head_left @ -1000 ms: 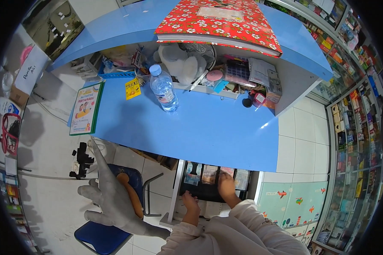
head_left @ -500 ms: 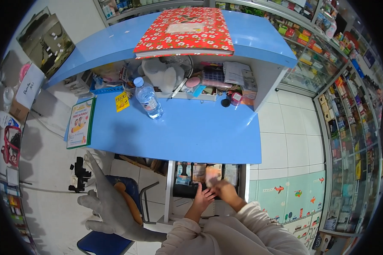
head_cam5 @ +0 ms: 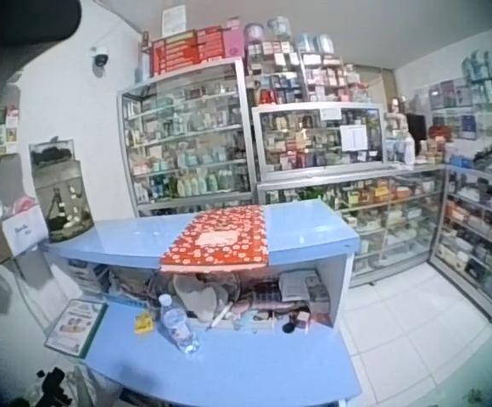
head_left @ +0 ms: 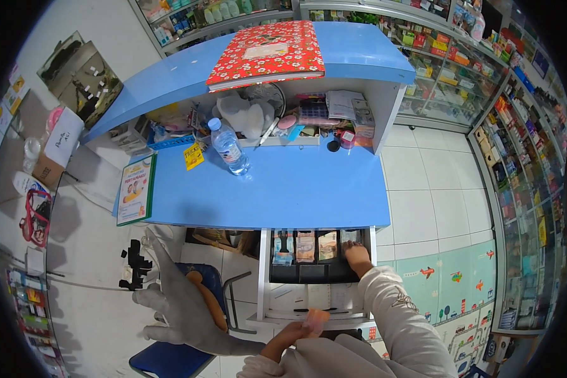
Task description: The recorder handles cash transactions at a pharmacy counter and then logs the details in a paper ledger.
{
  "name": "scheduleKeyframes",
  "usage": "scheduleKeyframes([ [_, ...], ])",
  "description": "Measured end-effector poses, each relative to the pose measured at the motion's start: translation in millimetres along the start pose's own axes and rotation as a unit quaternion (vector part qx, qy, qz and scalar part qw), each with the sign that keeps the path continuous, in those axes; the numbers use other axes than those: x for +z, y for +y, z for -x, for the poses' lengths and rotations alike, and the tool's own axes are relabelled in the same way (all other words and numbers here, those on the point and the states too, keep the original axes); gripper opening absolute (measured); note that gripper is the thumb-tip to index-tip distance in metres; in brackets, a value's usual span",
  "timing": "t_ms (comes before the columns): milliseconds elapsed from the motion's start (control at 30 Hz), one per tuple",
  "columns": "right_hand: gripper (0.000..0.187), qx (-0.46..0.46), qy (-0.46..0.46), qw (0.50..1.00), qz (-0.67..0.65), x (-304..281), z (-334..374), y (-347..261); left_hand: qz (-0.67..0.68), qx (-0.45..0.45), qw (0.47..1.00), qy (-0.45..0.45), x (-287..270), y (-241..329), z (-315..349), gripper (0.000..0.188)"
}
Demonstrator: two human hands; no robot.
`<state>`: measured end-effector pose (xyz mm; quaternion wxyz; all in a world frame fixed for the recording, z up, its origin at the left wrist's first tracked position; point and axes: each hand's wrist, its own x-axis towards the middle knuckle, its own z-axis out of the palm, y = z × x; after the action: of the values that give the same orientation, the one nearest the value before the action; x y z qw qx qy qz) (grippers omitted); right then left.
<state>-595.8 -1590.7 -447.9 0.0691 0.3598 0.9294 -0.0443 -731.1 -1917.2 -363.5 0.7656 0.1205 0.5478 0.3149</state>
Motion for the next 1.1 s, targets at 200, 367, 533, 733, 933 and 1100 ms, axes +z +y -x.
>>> scheduleKeyframes([
  [200, 0.018, -0.009, -0.062, 0.998, -0.019, -23.0, 7.6, -4.1, 0.088, 0.046, 0.995, 0.024, 17.5, -28.1, 22.6, 0.039],
  [367, 0.013, 0.019, 0.123, 0.991, -0.038, -71.4, 33.6, -4.0, 0.149, 0.119, 0.971, 0.145, 28.5, -22.8, 21.0, 0.035],
  [533, 0.018, 0.226, 0.298, 0.831, -0.413, -113.8, 84.7, 31.5, 0.152, 0.156, 0.966, 0.141, 29.9, 9.9, -3.4, 0.034],
  [733, 0.012, 0.276, 0.340, 0.525, -0.730, -155.1, 151.5, 102.1, 0.224, 0.231, 0.942, 0.099, 45.9, 57.7, -72.2, 0.027],
  [933, 0.017, 0.182, 0.117, 0.634, -0.743, -221.0, 227.2, 178.3, 0.028, 0.305, 0.947, 0.093, 153.0, 115.1, -201.1, 0.027],
  [1100, 0.016, 0.178, 0.195, 0.822, -0.505, -258.9, 264.9, 284.3, -0.080, 0.215, 0.966, -0.116, 352.2, 250.8, -226.9, 0.028],
])
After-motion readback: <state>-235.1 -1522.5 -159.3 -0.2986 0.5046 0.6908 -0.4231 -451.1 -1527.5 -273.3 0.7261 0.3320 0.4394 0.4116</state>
